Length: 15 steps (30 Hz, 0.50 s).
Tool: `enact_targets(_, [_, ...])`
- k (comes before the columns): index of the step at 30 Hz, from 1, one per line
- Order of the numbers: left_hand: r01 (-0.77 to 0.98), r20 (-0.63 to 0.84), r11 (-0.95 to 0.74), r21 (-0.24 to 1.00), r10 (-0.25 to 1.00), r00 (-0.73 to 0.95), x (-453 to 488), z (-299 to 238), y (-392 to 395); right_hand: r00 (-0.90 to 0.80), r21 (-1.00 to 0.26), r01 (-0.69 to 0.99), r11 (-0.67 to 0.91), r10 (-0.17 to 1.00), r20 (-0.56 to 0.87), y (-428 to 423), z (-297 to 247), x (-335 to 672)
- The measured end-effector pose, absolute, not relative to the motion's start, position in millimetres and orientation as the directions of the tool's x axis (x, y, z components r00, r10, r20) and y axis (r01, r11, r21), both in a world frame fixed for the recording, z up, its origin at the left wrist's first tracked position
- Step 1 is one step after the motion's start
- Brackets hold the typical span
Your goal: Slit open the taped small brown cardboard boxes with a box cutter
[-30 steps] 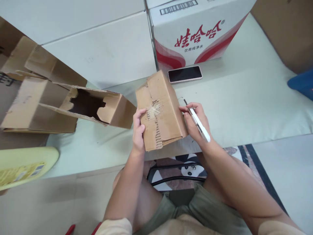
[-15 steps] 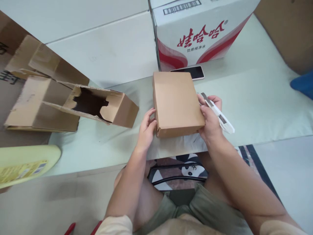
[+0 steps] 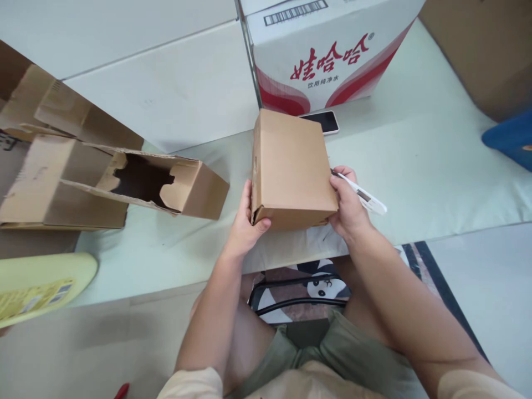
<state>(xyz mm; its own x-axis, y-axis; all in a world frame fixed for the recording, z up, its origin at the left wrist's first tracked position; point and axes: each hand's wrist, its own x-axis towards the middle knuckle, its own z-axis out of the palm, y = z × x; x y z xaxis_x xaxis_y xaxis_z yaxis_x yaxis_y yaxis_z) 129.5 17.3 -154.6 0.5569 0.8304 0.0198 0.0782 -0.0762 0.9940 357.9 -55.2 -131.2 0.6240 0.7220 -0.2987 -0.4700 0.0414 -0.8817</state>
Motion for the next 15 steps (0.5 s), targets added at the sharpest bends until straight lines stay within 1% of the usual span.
enact_targets(3, [0.012, -0.006, -0.001, 1.000, 0.844, 0.537, 132.4, -153.2, 16.6, 0.640, -0.896, -0.436, 0.082, 0.728, -0.245, -53.7, -136.1, 357.8])
enact_targets(6, [-0.073, -0.071, 0.135, 0.988, 0.823, 0.564, 134.6, -150.3, 14.6, 0.674, -0.910, -0.368, 0.191, 0.729, -0.120, -53.7, -136.2, 355.3])
enact_targets(9, [-0.111, -0.138, 0.245, 0.963, 0.804, 0.578, 135.5, -145.9, 13.5, 0.686, -0.913, -0.304, 0.270, 0.727, -0.014, -55.4, -133.8, 351.5])
enact_targets(12, [-0.133, -0.160, 0.279, 0.951, 0.813, 0.560, 134.2, -145.1, 14.3, 0.687, -0.913, -0.280, 0.297, 0.726, 0.025, -56.5, -133.3, 350.0])
enact_targets(15, [-0.102, -0.180, 0.274, 0.956, 0.826, 0.534, 130.6, -149.3, 14.9, 0.698, -0.915, -0.258, 0.310, 0.714, 0.046, -56.2, -135.0, 351.3])
